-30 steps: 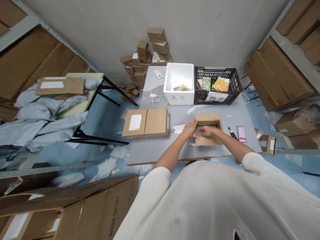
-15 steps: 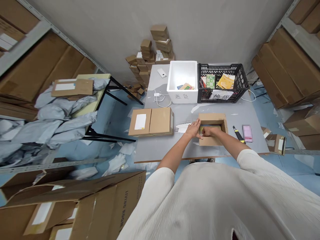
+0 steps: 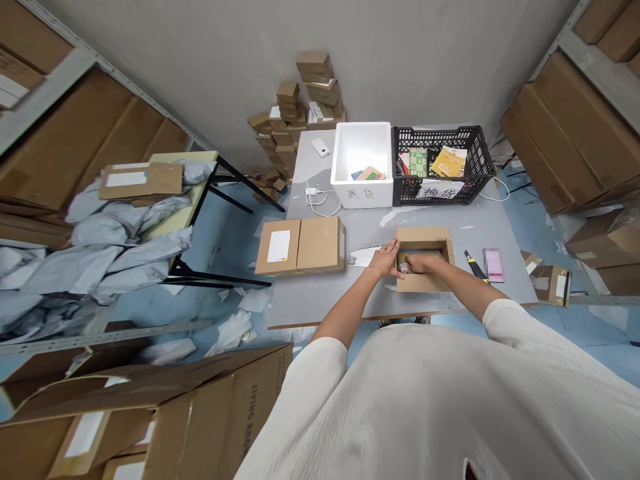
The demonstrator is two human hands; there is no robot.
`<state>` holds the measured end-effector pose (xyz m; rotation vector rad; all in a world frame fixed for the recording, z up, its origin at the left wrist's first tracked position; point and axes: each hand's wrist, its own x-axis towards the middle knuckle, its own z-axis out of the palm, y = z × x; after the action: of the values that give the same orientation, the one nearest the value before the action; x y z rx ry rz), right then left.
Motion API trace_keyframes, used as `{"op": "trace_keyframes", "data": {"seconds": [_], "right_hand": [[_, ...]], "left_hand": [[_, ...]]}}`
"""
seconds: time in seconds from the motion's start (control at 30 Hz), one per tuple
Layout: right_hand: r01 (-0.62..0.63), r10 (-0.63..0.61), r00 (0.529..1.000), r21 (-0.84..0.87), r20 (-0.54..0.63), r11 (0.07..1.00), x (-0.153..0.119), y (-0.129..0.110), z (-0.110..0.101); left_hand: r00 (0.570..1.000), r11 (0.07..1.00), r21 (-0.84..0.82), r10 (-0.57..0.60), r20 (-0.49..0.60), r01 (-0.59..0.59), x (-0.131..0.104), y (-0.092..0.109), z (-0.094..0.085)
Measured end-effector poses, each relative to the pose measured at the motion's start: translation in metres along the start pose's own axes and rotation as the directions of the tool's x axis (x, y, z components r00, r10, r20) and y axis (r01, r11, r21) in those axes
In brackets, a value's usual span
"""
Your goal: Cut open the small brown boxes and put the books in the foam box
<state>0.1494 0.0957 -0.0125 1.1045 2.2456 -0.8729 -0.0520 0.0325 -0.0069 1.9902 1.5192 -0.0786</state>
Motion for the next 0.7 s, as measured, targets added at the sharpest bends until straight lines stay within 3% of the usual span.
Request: {"op": "trace_keyframes", "data": {"seconds": [0.1,0.17,0.37,0.57,0.7], "right_hand": [[0.032,-0.032,0.998,0.01,-0.045,0.999,-0.005,0.013,-0.008],[0.065,-0.06,0.986,0.029,-0.155,0.997,-0.011,0.022,-0.013],[0.128,-0.082,0.899,0.078,-0.431,0.989,-0.031,0.034,-0.027],[0.22,-0.138,0.83,0.089,-0.54,0.971,-0.039,0.035,-0.031],[0.183,-0.085,0.796,0.104,-0.6,0.978,-0.039,0.032,-0.027]], "left_hand": [[1.0,1.0,-0.01,-0.005,0.001,0.005,0.002,-0.001,-0.001],[1.0,1.0,-0.011,-0.005,-0.002,0.005,0.003,-0.002,-0.001],[1.0,1.0,-0.003,-0.005,-0.002,0.005,0.006,-0.005,0.0],[1.0,1.0,-0.002,-0.016,0.003,0.017,0.008,-0.006,-0.002],[1.0,1.0,0.001,-0.023,0.02,0.023,0.008,-0.004,-0.005]]}}
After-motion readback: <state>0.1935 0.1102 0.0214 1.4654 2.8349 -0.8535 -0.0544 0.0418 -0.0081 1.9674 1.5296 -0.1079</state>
